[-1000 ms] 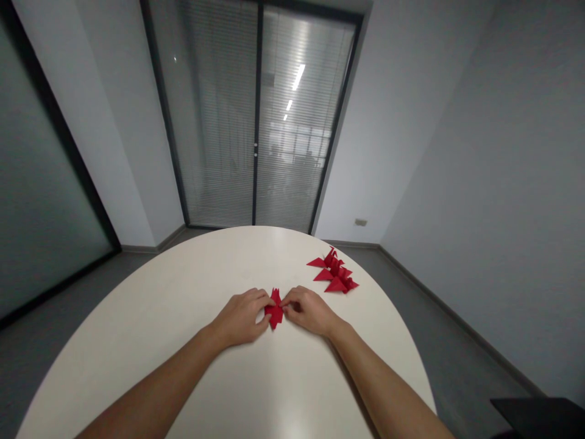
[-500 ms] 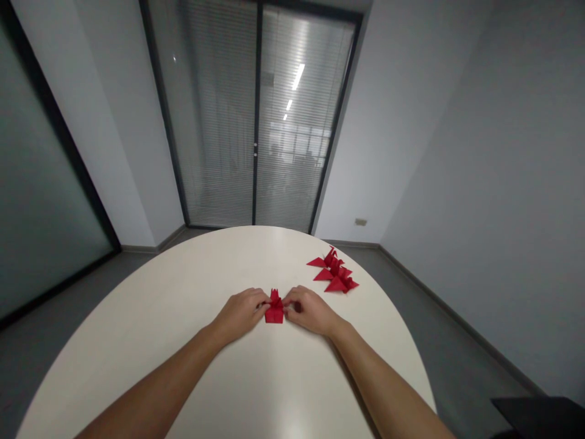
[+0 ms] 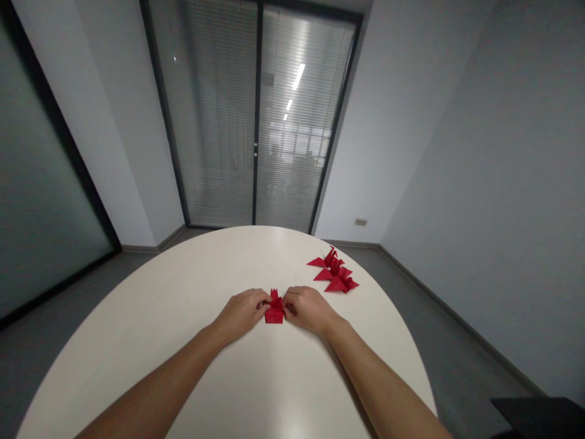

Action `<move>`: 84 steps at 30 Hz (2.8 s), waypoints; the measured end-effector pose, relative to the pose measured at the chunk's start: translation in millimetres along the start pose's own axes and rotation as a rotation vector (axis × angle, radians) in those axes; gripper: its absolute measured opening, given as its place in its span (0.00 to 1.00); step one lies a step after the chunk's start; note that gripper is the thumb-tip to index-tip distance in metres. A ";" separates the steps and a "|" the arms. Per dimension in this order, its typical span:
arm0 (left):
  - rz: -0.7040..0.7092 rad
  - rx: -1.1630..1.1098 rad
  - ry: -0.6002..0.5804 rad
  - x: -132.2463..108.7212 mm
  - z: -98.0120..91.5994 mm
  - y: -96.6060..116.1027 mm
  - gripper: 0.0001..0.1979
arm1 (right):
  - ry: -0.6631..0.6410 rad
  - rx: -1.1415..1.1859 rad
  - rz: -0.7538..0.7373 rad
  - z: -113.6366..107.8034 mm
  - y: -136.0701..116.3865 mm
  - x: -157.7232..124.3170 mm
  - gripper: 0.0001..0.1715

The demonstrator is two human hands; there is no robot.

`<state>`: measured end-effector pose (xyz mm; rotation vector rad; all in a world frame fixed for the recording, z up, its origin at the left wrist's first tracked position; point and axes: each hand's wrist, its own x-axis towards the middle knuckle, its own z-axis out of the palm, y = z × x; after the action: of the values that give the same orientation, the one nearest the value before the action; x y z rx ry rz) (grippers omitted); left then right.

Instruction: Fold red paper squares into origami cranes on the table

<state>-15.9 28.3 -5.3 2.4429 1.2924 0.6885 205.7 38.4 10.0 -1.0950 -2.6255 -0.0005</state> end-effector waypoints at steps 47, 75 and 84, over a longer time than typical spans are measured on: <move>0.095 0.429 -0.160 -8.6 -9.5 36.8 0.14 | 0.068 0.367 -0.020 -3.6 16.1 -14.3 0.25; 0.108 0.170 -0.019 -5.3 -1.9 9.8 0.14 | 0.161 0.591 0.068 0.3 8.5 -10.7 0.14; 0.094 0.183 -0.008 -2.8 -1.9 9.7 0.14 | 0.184 0.735 0.000 -2.4 2.9 -8.9 0.26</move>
<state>-11.5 20.6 -0.1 2.6643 1.2965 0.6069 214.3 34.0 9.6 -0.7762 -2.1561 0.7572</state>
